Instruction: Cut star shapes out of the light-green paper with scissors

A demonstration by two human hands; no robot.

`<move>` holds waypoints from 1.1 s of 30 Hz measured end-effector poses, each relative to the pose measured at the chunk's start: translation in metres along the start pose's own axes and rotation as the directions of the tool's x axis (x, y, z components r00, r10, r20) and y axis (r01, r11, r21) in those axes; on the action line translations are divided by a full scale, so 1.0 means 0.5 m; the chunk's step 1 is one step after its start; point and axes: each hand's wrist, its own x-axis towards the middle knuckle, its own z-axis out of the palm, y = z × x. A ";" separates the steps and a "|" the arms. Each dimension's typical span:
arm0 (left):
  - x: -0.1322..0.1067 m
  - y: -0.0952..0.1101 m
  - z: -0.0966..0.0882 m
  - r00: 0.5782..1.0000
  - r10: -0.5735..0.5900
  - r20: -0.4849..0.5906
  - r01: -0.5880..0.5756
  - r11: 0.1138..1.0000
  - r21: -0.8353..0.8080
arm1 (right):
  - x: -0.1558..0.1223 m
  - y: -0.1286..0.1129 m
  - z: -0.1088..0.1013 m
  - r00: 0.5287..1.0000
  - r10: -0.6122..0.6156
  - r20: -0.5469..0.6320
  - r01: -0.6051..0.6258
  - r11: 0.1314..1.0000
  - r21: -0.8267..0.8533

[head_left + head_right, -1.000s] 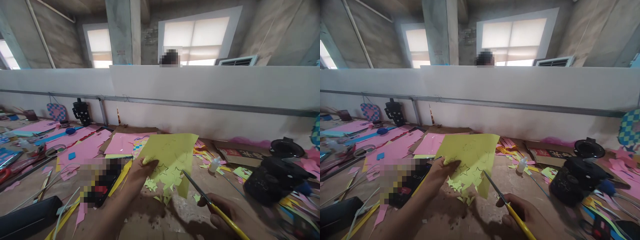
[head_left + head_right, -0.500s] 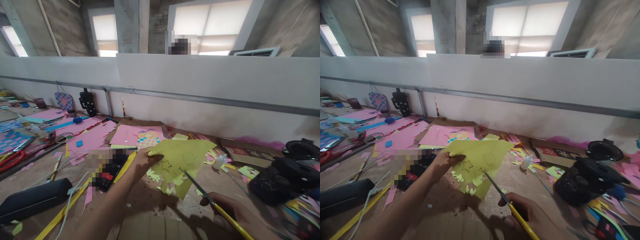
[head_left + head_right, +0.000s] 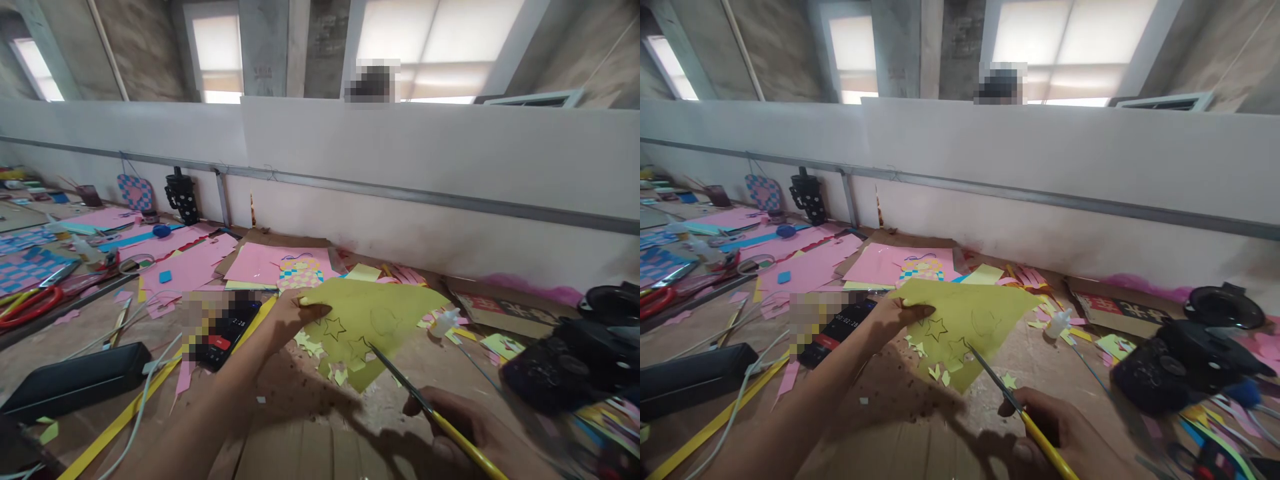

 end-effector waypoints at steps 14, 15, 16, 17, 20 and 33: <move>0.007 -0.013 -0.010 0.997 0.037 0.073 -0.036 0.999 -0.012 | -0.006 -0.048 0.010 0.997 -0.008 0.080 0.015 0.996 -0.086; 0.007 -0.012 -0.009 0.997 0.034 0.068 -0.034 0.999 -0.002 | -0.006 -0.045 0.010 0.997 -0.016 0.071 0.023 0.995 -0.093; 0.007 -0.010 -0.007 0.998 0.027 0.058 -0.028 1.000 0.013 | -0.006 -0.043 0.010 0.997 -0.029 0.065 0.035 0.994 -0.099; 0.006 -0.007 -0.006 0.999 0.018 0.045 -0.019 1.000 0.025 | -0.007 -0.042 0.010 0.997 -0.042 0.062 0.049 0.993 -0.107; 0.004 -0.003 -0.002 0.999 -0.010 0.032 0.009 1.000 0.027 | -0.011 -0.042 0.007 0.996 -0.036 0.077 0.047 0.989 -0.138; 0.008 -0.010 -0.006 0.999 -0.016 0.044 0.016 1.000 -0.008 | -0.003 -0.020 0.015 0.999 -0.020 0.031 0.023 0.993 -0.115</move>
